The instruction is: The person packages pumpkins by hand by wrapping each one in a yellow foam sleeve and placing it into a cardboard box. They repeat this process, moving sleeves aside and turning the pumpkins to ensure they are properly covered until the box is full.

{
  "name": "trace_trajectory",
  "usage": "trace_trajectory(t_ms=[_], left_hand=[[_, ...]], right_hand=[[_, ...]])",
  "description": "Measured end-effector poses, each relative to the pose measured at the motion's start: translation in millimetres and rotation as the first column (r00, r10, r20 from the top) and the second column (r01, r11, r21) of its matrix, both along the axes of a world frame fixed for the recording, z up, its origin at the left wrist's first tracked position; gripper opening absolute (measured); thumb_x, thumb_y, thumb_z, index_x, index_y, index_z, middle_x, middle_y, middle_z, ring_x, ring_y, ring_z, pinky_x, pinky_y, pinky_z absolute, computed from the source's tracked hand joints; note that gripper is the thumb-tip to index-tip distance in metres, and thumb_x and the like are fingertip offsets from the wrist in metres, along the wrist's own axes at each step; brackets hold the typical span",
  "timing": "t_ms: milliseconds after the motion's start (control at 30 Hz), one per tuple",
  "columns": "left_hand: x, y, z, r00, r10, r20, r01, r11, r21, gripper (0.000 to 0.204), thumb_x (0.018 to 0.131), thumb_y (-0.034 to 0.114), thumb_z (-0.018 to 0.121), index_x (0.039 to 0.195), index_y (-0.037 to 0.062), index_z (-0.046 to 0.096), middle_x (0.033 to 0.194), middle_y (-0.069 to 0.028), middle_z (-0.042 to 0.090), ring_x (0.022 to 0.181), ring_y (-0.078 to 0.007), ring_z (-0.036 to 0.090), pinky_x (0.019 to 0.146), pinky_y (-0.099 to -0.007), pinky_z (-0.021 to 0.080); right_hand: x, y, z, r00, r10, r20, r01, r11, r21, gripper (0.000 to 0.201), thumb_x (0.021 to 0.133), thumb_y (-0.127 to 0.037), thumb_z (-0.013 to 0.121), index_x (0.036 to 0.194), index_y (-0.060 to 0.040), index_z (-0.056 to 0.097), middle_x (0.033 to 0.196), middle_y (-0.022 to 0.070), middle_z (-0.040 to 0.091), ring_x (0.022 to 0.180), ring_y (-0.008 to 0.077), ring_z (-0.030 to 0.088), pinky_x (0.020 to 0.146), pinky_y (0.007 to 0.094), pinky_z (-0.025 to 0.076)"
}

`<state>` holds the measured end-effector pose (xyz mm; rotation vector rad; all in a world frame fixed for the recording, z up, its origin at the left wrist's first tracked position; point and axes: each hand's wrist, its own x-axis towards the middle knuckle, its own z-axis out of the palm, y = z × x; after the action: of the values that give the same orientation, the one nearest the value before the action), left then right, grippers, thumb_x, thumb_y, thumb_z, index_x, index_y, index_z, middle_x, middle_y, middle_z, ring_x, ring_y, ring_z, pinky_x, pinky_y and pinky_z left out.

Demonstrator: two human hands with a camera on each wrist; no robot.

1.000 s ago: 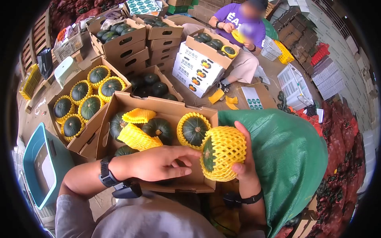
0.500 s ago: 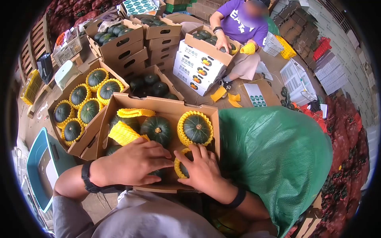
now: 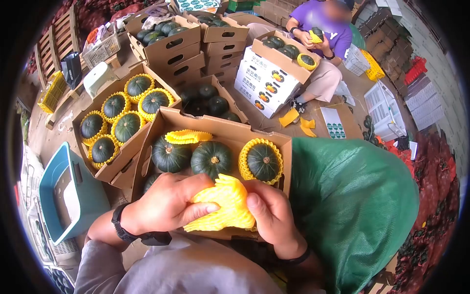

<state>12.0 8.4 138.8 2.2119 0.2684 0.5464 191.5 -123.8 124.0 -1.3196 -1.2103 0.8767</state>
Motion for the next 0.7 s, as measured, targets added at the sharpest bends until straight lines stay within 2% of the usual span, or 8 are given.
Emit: trace_trajectory(t_ms=[100,233,333,367,400,467,533,700], left_hand=[[-11,8,-4,0.996,-0.085,-0.018,0.084,0.995,-0.058,0.022,0.086,0.032,0.065,0.095,0.0124,0.061,0.065,-0.0094,0.061,0.059,-0.0308,0.062,0.053,-0.0396,0.048],[-10,4,-12,0.993,-0.117,-0.015,0.118,0.988,0.102,0.032,0.081,0.029,0.069,0.108,0.0134,0.061,0.074,-0.0087,0.063,0.067,-0.0301,0.063,0.059,-0.0376,0.05],[4,-6,-18,0.982,-0.07,0.178,0.035,0.981,0.193,0.035,0.081,0.025,0.072,0.108,0.0075,0.058,0.09,-0.011,0.063,0.081,-0.0289,0.064,0.067,-0.0369,0.05],[5,-12,-22,0.99,-0.093,0.102,0.09,0.995,0.038,0.041,0.082,0.023,0.07,0.116,0.0073,0.053,0.096,-0.0124,0.062,0.084,-0.0301,0.064,0.069,-0.0375,0.051],[8,-17,-22,0.991,-0.13,-0.018,0.124,0.973,-0.195,0.036,0.083,0.021,0.069,0.112,0.0062,0.055,0.095,-0.0133,0.062,0.084,-0.0328,0.063,0.069,-0.0385,0.051],[20,-28,-36,0.979,-0.074,0.188,0.118,0.964,-0.236,0.022,0.089,0.021,0.06,0.106,0.0084,0.053,0.086,-0.0148,0.062,0.077,-0.0367,0.061,0.063,-0.0447,0.049],[18,-30,-33,0.986,0.013,0.166,-0.007,0.999,-0.039,0.022,0.088,0.027,0.061,0.098,0.0073,0.057,0.081,-0.0098,0.061,0.074,-0.0304,0.062,0.059,-0.0413,0.05],[11,-18,-23,0.986,-0.035,0.164,-0.017,0.953,0.304,0.035,0.079,0.04,0.065,0.075,0.0057,0.06,0.072,-0.0053,0.053,0.067,-0.0228,0.06,0.056,-0.0353,0.049]], right_hand=[[11,-1,-6,0.738,0.176,-0.652,-0.27,0.962,-0.045,0.053,0.098,-0.038,0.048,0.128,0.0049,0.047,0.116,0.0092,0.059,0.105,0.0144,0.057,0.089,0.0285,0.044],[0,-1,3,0.798,0.334,-0.502,-0.427,0.901,-0.08,0.048,0.091,-0.027,0.063,0.125,0.0022,0.046,0.116,0.0077,0.054,0.103,0.0131,0.056,0.091,0.0306,0.044],[8,-13,-3,0.998,0.014,-0.065,-0.019,0.997,-0.076,0.034,0.086,-0.017,0.067,0.11,-0.0002,0.05,0.102,0.0065,0.053,0.096,0.0112,0.053,0.086,0.0288,0.044],[5,-11,-3,0.989,-0.05,0.141,0.051,0.999,-0.005,0.022,0.085,-0.012,0.065,0.098,-0.0024,0.05,0.094,0.0059,0.05,0.087,0.0107,0.05,0.079,0.0276,0.043],[1,-10,-5,0.991,-0.073,0.115,0.066,0.996,0.065,0.021,0.087,-0.014,0.064,0.098,-0.0019,0.05,0.093,0.0057,0.051,0.085,0.011,0.05,0.077,0.0274,0.042],[-8,-9,-9,0.992,-0.114,0.056,0.101,0.974,0.203,0.022,0.089,-0.019,0.062,0.098,-0.0009,0.052,0.09,0.0054,0.051,0.081,0.0116,0.05,0.074,0.0269,0.042],[-3,-13,-14,0.944,-0.155,-0.289,0.18,0.982,0.059,0.032,0.099,-0.028,0.046,0.101,0.0024,0.056,0.095,0.0078,0.058,0.087,0.0137,0.055,0.08,0.0274,0.044],[17,-31,-8,0.889,0.194,-0.415,-0.297,0.934,-0.2,0.03,0.094,-0.017,0.057,0.113,0.0063,0.055,0.107,0.0103,0.061,0.101,0.0154,0.058,0.088,0.0283,0.046]])
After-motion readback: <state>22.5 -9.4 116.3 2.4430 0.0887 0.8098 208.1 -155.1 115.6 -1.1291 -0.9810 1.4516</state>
